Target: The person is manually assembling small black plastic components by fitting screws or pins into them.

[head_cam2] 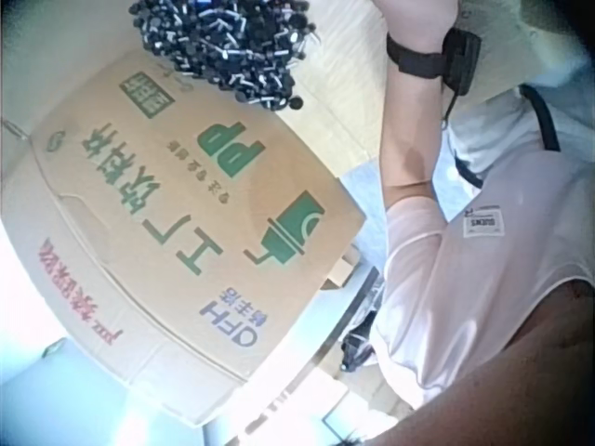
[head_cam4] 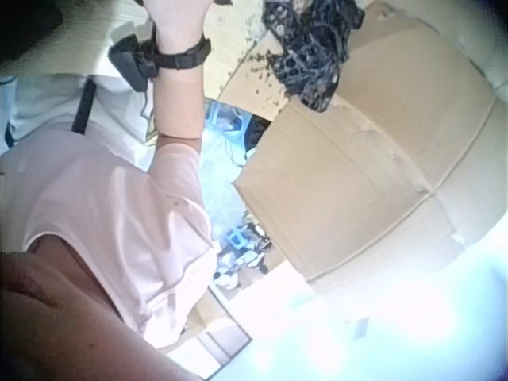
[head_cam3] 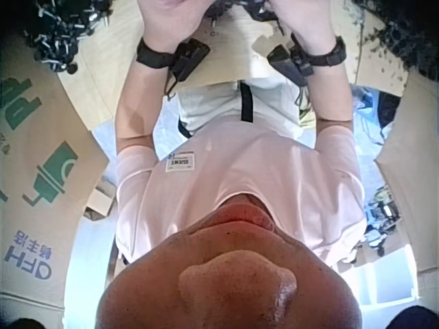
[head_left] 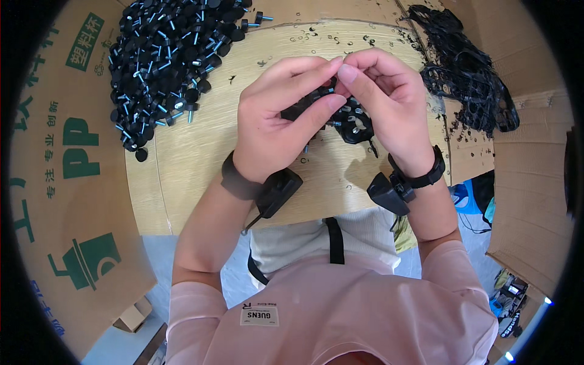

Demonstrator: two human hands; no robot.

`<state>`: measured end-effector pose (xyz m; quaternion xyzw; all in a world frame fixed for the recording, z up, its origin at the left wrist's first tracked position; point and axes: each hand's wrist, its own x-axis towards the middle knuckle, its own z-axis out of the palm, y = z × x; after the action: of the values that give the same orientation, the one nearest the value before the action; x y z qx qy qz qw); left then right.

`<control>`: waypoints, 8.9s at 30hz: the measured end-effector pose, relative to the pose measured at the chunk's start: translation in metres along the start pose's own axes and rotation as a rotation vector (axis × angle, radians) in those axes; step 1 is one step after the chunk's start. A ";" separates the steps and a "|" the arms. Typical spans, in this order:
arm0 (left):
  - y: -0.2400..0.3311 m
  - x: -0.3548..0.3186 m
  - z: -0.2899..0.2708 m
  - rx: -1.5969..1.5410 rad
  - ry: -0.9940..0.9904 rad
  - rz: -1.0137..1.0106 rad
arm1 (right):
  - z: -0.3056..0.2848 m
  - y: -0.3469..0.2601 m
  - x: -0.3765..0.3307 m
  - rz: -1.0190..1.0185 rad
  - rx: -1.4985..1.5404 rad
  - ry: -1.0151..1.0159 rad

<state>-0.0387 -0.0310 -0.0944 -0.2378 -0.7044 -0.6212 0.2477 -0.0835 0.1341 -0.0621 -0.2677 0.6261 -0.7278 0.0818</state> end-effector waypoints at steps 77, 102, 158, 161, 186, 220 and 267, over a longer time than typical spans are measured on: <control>-0.023 0.001 0.000 0.299 0.031 0.036 | -0.035 0.030 0.010 -0.023 0.049 -0.157; -0.017 0.001 0.001 0.288 0.081 0.007 | -0.030 0.025 0.005 0.000 -0.069 -0.101; -0.023 -0.001 -0.006 0.187 0.016 -0.155 | -0.030 0.022 0.003 0.141 0.060 -0.123; -0.021 0.001 -0.002 0.119 0.063 -0.193 | -0.029 0.022 0.001 0.092 -0.017 -0.159; -0.020 0.009 -0.003 0.374 -0.117 0.067 | -0.037 0.019 0.008 0.168 -0.118 -0.042; -0.015 0.009 -0.012 -0.216 0.240 -0.365 | -0.331 -0.054 0.008 -0.465 0.729 0.399; -0.002 0.055 -0.159 0.759 0.362 -0.186 | -0.202 -0.001 0.034 0.195 -0.590 0.199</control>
<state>-0.0731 -0.1874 -0.0436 0.0473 -0.8466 -0.3695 0.3803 -0.2112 0.2945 -0.0661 -0.1463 0.8377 -0.5261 0.0081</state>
